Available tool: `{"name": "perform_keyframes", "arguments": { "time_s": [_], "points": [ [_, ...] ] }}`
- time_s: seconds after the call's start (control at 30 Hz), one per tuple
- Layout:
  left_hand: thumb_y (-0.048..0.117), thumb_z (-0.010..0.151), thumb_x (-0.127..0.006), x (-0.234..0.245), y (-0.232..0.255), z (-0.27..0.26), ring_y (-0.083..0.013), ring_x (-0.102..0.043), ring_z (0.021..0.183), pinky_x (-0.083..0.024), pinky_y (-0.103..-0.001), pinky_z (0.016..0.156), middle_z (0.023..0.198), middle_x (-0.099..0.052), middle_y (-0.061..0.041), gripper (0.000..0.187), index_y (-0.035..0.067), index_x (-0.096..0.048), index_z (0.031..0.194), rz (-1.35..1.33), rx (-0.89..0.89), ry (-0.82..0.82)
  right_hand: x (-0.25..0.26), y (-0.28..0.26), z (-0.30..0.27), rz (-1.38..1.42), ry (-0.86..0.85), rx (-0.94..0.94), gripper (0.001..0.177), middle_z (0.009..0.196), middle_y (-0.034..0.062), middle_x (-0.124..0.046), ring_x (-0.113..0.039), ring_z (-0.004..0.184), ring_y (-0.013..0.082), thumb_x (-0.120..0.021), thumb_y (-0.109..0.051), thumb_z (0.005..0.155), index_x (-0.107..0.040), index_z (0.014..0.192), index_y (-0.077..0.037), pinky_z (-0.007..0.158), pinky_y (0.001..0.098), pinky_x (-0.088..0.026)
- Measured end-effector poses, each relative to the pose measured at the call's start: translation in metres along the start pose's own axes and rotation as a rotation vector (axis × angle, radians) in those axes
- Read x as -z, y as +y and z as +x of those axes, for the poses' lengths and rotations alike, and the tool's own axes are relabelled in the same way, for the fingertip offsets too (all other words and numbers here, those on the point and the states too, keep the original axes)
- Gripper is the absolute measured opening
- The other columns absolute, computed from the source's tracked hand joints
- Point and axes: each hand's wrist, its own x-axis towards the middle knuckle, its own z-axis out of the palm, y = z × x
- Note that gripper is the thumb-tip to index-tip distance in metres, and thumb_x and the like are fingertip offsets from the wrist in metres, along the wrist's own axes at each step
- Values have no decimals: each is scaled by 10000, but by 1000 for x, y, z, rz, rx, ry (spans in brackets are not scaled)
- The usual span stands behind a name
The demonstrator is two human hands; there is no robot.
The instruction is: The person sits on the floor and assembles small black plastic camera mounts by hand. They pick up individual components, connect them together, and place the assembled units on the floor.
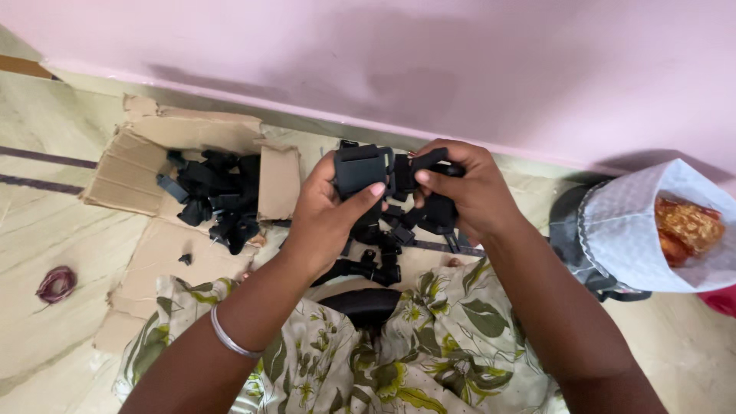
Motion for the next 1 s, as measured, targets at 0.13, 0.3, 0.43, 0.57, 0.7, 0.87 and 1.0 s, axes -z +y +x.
{"name": "perform_keyframes", "arguments": {
  "time_s": [0.13,0.3,0.43,0.57,0.7,0.87,1.0],
  "points": [
    [26,960,-721,4,1,-1,-140,-689,930,-591,-302,843,1084,-703,-73,292,-4,-565,1204,-15,-28,-11,3,11,4,-2,-29,-48,111,868,62,-657,-592,672,115,-732,-52,959,-706,1046,11,582,277,-508],
    [10,961,-726,4,1,-5,-105,-682,992,-574,-273,887,1102,-715,-68,253,-8,-604,1182,108,-55,2,6,23,2,-86,-73,-7,136,893,26,-627,-574,700,90,-732,-104,982,-735,1036,21,611,261,-492],
    [10,963,-731,3,1,-7,-103,-689,973,-580,-272,876,1080,-720,-70,237,-10,-598,1158,166,-109,-16,5,29,2,-36,-40,-38,126,846,23,-637,-583,683,96,-747,-101,954,-735,1021,6,617,264,-502],
    [16,947,-733,-1,2,-8,-110,-704,949,-594,-275,856,1065,-722,-70,238,-16,-603,1144,129,-84,11,6,31,2,-30,-7,-48,125,821,28,-647,-583,660,100,-751,-112,945,-740,1006,-3,604,268,-503],
    [17,956,-747,2,2,-6,-117,-703,932,-598,-281,839,1044,-719,-77,232,-22,-600,1131,83,-93,-7,14,29,5,78,-33,-6,134,887,26,-670,-602,705,93,-737,-130,957,-732,1008,-6,628,256,-502],
    [31,959,-745,1,1,-5,-97,-696,937,-586,-266,832,1047,-725,-63,231,-9,-604,1138,153,-108,-16,13,27,4,29,-60,-30,136,882,30,-657,-576,676,94,-741,-121,954,-731,999,7,604,265,-491],
    [43,950,-747,-1,2,-8,-84,-691,942,-586,-260,836,1053,-726,-54,245,-4,-605,1144,209,-97,3,11,26,-2,-50,-63,-31,139,870,25,-634,-567,690,92,-756,-101,937,-728,1013,12,624,265,-490]
  ]
}}
